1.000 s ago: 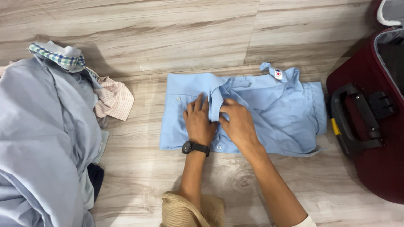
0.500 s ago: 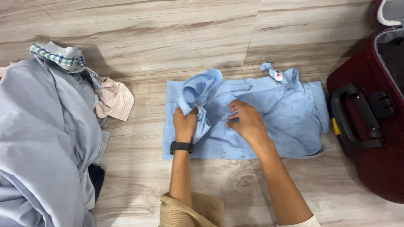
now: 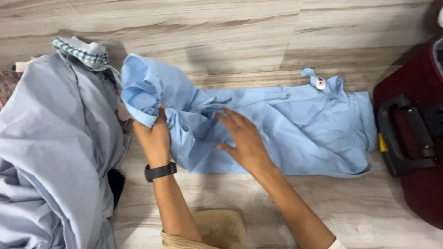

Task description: The person folds several shirts and a patterned garment by hand and places them inside an open suitcase on the floor.

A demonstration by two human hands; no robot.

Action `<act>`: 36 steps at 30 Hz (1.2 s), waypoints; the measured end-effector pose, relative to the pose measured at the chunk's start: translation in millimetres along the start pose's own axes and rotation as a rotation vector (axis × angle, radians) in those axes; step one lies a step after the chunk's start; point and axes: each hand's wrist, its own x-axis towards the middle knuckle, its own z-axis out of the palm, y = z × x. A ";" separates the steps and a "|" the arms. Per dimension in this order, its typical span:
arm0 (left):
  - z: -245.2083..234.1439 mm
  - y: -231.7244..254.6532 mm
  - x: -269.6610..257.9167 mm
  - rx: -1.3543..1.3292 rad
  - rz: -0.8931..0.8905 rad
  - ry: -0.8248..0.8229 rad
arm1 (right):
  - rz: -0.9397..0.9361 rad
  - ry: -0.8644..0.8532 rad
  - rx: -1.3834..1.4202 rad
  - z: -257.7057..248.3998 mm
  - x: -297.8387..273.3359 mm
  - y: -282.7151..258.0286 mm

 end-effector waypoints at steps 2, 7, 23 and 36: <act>-14.6 -1.6 5.2 0.104 0.023 0.028 | 0.145 -0.332 -0.158 12.7 -1.5 -6.4; -40.7 -15.3 11.9 0.418 0.006 0.151 | 0.131 -0.421 -0.178 15.0 -5.5 2.2; 31.5 74.2 -21.9 0.625 0.323 -0.016 | 0.078 -0.409 -0.173 20.5 -12.3 11.9; 9.4 -52.1 -7.8 1.069 0.023 -0.435 | 0.126 -0.463 -0.213 13.3 -8.5 1.0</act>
